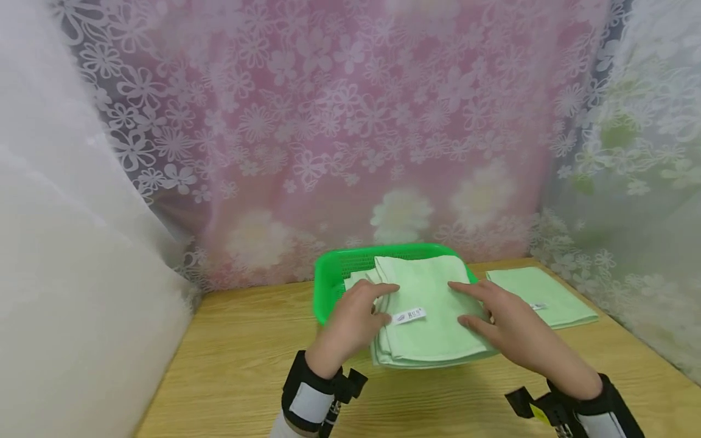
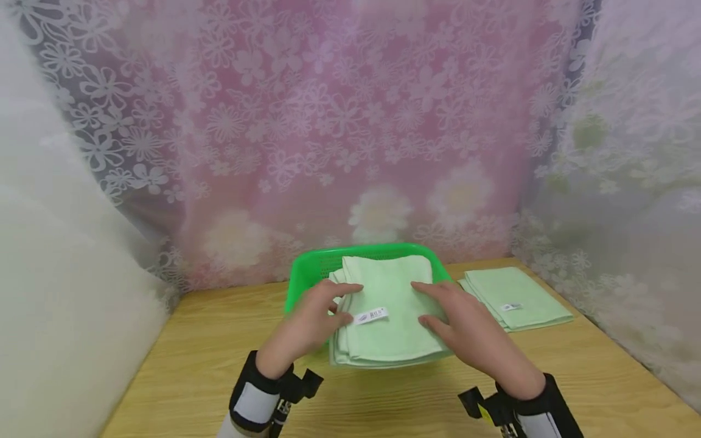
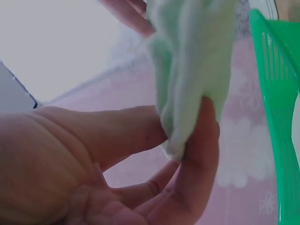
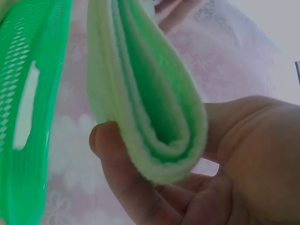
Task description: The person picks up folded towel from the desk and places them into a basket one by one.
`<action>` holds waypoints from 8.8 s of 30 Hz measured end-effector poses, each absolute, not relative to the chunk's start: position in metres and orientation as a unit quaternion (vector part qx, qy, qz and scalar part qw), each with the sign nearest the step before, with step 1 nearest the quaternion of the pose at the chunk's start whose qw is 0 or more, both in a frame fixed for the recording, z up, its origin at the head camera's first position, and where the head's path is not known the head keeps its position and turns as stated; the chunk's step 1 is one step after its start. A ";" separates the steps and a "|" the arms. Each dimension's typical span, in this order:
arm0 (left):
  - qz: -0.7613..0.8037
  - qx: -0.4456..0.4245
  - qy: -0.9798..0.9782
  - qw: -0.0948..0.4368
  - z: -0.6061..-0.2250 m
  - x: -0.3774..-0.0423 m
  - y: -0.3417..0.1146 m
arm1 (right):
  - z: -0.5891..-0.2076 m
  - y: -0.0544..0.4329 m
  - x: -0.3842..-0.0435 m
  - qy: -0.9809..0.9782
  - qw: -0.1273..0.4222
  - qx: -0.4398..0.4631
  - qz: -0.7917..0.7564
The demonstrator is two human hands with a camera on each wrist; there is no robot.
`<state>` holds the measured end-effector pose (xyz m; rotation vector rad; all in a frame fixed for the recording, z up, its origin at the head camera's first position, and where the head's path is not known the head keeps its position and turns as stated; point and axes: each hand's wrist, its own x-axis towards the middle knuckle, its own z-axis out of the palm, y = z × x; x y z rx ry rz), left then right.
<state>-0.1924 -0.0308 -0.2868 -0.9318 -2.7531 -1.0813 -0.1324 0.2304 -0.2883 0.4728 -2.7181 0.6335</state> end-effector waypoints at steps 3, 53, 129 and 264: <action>-0.387 -0.293 -0.874 0.020 -0.287 -0.205 -0.042 | -0.277 0.226 -0.146 -0.944 0.145 0.183 0.233; -0.398 -0.243 -0.880 0.094 -0.320 -0.306 -0.047 | -0.315 0.210 -0.271 -0.931 0.142 0.180 0.282; -0.284 -0.211 -0.935 0.027 -0.384 -0.331 -0.030 | -0.374 0.222 -0.305 -0.943 -0.012 0.142 0.302; -0.217 -0.268 -0.938 0.038 -0.320 -0.277 0.007 | -0.319 0.246 -0.259 -0.943 0.111 0.196 0.243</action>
